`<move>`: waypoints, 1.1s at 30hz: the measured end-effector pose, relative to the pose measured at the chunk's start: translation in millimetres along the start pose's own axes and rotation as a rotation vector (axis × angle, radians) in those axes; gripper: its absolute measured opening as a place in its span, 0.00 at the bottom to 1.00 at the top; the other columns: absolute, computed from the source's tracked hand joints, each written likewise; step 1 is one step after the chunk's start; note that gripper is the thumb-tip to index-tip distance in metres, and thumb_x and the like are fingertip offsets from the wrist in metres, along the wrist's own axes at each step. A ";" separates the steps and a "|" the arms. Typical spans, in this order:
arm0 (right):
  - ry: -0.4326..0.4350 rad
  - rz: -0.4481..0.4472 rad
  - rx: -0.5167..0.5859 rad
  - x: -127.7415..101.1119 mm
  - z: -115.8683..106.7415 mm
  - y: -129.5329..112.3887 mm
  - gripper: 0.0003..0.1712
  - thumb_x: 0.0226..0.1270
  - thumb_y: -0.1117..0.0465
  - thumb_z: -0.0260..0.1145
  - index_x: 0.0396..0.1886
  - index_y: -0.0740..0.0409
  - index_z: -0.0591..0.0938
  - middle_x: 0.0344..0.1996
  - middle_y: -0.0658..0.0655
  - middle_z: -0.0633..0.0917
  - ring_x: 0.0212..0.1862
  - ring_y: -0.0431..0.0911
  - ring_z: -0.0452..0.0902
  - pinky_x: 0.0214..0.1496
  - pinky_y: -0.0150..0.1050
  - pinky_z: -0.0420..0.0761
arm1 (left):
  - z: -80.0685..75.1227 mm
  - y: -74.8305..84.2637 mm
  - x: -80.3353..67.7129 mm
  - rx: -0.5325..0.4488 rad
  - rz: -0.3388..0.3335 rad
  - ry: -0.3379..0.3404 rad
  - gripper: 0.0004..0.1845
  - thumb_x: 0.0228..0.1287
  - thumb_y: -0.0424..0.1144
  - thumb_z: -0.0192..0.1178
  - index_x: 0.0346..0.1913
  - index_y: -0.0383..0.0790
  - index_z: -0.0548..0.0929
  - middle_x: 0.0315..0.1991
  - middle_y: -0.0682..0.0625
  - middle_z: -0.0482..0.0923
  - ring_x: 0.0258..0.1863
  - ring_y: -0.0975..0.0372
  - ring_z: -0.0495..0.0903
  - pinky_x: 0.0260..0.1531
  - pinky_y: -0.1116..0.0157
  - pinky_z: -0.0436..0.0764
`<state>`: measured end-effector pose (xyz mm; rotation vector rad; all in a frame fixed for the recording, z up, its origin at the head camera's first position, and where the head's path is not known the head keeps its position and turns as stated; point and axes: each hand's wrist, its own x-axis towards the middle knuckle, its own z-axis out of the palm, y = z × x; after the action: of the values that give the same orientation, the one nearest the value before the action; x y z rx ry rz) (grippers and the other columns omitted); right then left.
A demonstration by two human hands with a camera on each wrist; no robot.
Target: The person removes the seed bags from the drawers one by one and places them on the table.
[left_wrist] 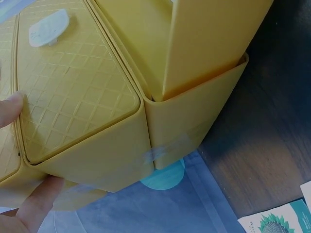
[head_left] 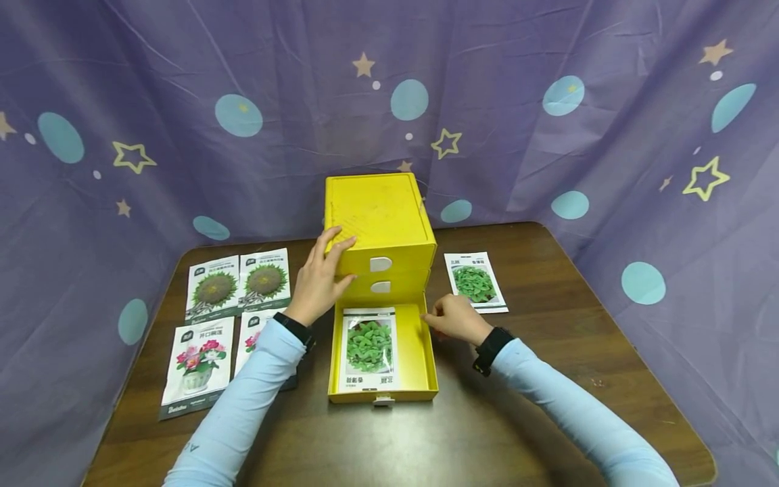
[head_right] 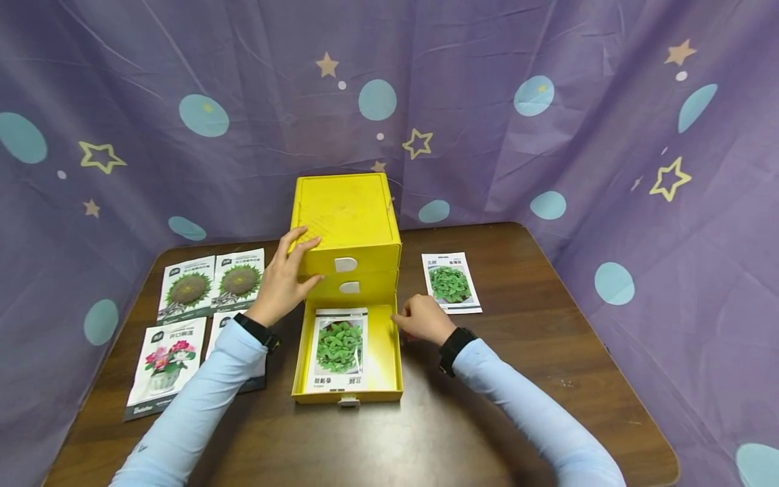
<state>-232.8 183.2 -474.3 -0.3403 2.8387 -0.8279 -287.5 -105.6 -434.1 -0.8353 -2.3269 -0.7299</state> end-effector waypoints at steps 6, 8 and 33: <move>0.059 -0.058 -0.023 6.0 5.0 -4.3 0.18 0.61 0.60 0.62 0.10 0.54 0.76 0.05 0.47 0.72 0.10 0.40 0.69 0.13 0.34 0.68 | -0.1 -0.7 -0.5 -0.001 0.001 0.004 0.39 0.48 0.37 0.72 0.64 0.49 0.65 0.68 0.45 0.52 0.58 0.48 0.66 0.22 0.59 0.77; 0.066 -0.040 -0.023 8.5 5.4 -6.0 0.18 0.61 0.61 0.61 0.11 0.55 0.77 0.06 0.47 0.73 0.10 0.40 0.70 0.13 0.34 0.70 | -0.3 -0.6 -0.4 -0.001 -0.002 0.003 0.39 0.48 0.37 0.72 0.64 0.49 0.65 0.68 0.46 0.52 0.58 0.48 0.66 0.22 0.59 0.77; -0.422 0.225 0.354 12.0 25.7 -66.9 0.36 0.60 0.57 0.67 0.61 0.74 0.65 0.48 0.67 0.76 0.36 0.56 0.79 0.34 0.46 0.81 | -1.0 0.5 -2.1 0.002 0.005 -0.005 0.40 0.48 0.37 0.72 0.64 0.51 0.64 0.68 0.45 0.52 0.58 0.48 0.66 0.22 0.60 0.75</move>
<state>-227.3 112.2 -460.3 -0.1221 2.2414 -1.0427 -285.5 -106.7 -434.6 -0.8420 -2.3289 -0.7242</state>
